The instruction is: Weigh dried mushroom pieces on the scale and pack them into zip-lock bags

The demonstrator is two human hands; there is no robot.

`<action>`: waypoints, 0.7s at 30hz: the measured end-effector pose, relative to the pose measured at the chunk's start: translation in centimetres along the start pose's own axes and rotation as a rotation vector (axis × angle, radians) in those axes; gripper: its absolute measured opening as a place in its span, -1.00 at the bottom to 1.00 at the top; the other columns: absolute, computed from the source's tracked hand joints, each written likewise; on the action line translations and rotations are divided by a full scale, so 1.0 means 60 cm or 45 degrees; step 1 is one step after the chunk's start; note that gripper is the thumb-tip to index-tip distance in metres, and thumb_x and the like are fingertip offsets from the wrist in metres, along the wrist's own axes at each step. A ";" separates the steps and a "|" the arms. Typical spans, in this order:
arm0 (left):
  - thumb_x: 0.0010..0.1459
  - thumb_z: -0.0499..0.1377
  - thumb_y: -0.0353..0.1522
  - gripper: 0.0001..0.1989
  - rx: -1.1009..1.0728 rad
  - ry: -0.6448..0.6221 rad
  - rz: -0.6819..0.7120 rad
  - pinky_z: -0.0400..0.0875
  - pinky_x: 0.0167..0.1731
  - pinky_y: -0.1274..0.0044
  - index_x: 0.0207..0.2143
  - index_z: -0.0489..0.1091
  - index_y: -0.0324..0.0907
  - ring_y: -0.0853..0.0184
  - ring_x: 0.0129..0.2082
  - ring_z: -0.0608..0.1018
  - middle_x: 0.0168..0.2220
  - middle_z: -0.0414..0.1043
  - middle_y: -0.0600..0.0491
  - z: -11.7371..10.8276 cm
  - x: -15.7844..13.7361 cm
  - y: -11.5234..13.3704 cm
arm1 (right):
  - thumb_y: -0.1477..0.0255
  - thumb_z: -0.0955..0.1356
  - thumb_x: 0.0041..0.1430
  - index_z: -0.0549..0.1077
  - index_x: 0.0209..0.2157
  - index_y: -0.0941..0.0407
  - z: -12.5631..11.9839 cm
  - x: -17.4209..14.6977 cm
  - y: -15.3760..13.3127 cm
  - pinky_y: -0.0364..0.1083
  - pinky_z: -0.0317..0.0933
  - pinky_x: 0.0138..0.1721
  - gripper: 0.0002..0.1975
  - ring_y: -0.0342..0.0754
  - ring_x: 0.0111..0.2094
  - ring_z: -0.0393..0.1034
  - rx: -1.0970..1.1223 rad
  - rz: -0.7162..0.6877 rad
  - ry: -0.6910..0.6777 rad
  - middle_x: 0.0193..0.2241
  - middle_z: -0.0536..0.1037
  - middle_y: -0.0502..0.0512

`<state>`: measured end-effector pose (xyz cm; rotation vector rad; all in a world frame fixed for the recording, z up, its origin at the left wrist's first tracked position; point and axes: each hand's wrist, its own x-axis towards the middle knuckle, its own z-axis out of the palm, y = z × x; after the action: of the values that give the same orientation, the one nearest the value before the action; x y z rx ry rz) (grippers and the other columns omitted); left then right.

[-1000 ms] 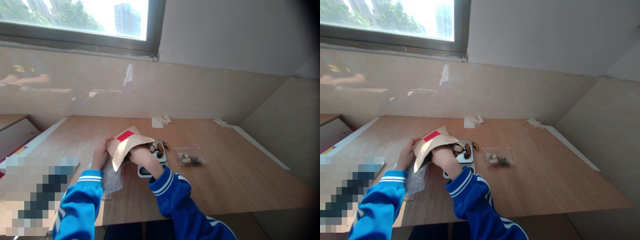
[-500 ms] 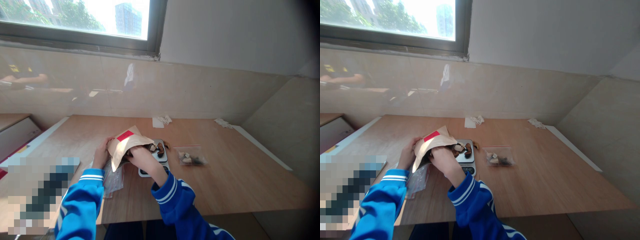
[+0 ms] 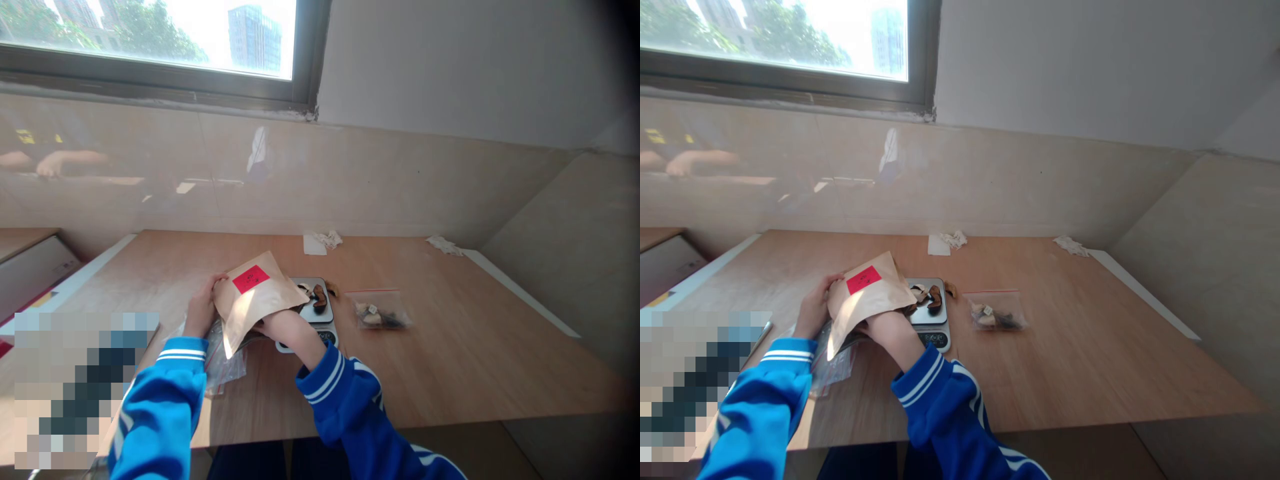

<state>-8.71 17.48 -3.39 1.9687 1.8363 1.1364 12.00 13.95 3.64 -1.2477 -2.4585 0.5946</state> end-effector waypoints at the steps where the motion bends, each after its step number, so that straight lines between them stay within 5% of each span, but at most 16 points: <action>1: 0.09 -0.02 -0.38 -0.61 0.003 0.001 0.000 0.36 -0.09 0.43 -0.01 0.31 -0.08 0.17 -0.05 0.52 0.00 0.47 -0.02 0.000 0.000 -0.001 | 0.44 0.43 0.09 0.31 0.19 0.01 -0.002 -0.001 -0.001 -0.02 0.01 0.29 -0.39 0.10 0.26 0.11 -0.007 -0.008 -0.032 0.23 0.25 0.02; 8: 0.11 -0.02 -0.37 -0.61 0.025 0.025 -0.013 0.37 -0.08 0.41 0.00 0.32 -0.09 0.17 -0.06 0.53 -0.04 0.50 -0.01 0.004 -0.001 -0.008 | 0.45 0.36 0.19 0.39 0.11 0.11 -0.034 -0.013 -0.020 -0.03 0.12 0.20 -0.57 0.11 0.15 0.28 -0.015 -0.122 0.145 0.13 0.41 0.16; 14: 0.07 0.03 -0.37 -0.58 0.006 0.029 0.006 0.39 -0.09 0.43 0.02 0.30 -0.09 0.17 -0.05 0.53 -0.04 0.50 -0.02 0.006 0.000 -0.011 | 0.46 0.29 0.26 0.54 -0.19 0.18 -0.048 -0.022 -0.024 -0.03 0.34 -0.19 -0.80 0.11 -0.22 0.51 -0.072 -0.042 0.107 -0.22 0.60 0.25; 21: 0.06 0.04 -0.35 -0.57 0.019 0.035 -0.006 0.40 -0.12 0.43 0.03 0.30 -0.10 0.17 -0.09 0.54 -0.05 0.51 -0.02 0.008 0.004 -0.014 | 0.52 0.27 0.28 0.50 -0.18 0.05 -0.033 -0.046 -0.011 -0.06 0.22 -0.03 -0.81 -0.02 -0.08 0.39 0.117 -0.213 0.441 -0.17 0.56 0.04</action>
<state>-9.04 18.02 -4.12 1.9651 1.8669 1.1573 14.03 11.80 5.41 -1.0019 -2.1921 0.4028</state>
